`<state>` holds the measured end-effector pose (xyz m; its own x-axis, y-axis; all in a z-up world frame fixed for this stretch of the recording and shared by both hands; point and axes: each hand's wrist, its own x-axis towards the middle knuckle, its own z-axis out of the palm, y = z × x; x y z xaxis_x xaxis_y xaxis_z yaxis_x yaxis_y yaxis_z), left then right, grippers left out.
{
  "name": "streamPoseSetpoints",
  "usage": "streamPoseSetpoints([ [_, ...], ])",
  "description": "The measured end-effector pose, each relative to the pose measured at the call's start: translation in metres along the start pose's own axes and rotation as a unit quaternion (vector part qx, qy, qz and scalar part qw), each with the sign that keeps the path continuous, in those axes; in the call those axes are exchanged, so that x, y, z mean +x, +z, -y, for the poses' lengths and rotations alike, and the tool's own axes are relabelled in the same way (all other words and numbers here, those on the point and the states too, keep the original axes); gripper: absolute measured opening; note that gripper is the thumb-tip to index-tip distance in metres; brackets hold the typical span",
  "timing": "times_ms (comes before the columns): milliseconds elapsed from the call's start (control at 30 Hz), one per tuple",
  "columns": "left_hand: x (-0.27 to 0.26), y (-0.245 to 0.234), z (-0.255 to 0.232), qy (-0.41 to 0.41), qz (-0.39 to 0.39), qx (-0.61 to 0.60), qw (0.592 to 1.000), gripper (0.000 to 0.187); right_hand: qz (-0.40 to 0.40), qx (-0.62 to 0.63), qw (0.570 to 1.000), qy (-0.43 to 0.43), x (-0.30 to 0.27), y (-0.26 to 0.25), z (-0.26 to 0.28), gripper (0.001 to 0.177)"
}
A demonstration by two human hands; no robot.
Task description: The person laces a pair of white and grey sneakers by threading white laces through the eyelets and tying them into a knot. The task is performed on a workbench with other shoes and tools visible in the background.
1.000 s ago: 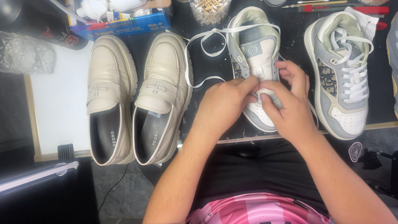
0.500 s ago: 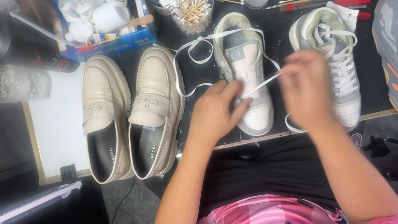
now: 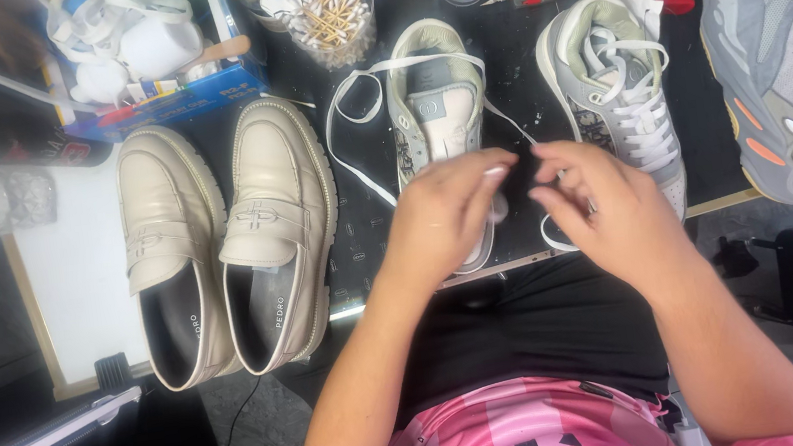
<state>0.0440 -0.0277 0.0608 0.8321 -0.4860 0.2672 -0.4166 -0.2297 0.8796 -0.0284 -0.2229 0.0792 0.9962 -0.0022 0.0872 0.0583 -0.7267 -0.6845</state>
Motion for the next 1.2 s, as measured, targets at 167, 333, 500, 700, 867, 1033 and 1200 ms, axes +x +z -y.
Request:
streamPoseSetpoints([
  [167, -0.018, -0.019, 0.005, -0.054, -0.084, -0.074, 0.992, 0.022, 0.127, -0.175, 0.965, 0.146, -0.007, 0.005, -0.012, 0.025],
  [333, -0.034, -0.024, 0.006, -0.048, -0.099, -0.032, 0.993, 0.020, 0.169, -0.279, 0.935, 0.141, -0.007, 0.024, -0.022, 0.013],
  [500, -0.042, -0.016, 0.004, -0.115, -0.065, -0.078, 0.988, 0.017, 0.092, -0.158, 0.982, 0.042, -0.004, 0.021, -0.018, 0.014],
  [700, -0.039, 0.002, 0.003, -0.121, -0.072, 0.120, 0.983, 0.027, 0.003, 0.279, 0.960, 0.013, -0.004, 0.039, -0.026, 0.009],
  [867, -0.037, 0.016, 0.005, -0.153, -0.068, 0.123, 0.978, 0.038, 0.004, 0.433, 0.891, 0.139, -0.004, 0.064, -0.038, 0.013],
  [1033, -0.035, 0.018, 0.013, -0.154, -0.074, 0.020, 0.985, 0.034, 0.016, 0.379, 0.914, 0.143, -0.002, 0.059, -0.036, 0.017],
  [1200, -0.031, 0.030, 0.010, -0.172, -0.071, 0.008, 0.982, 0.036, -0.033, 0.157, 0.981, 0.107, 0.001, 0.041, -0.019, 0.014],
])
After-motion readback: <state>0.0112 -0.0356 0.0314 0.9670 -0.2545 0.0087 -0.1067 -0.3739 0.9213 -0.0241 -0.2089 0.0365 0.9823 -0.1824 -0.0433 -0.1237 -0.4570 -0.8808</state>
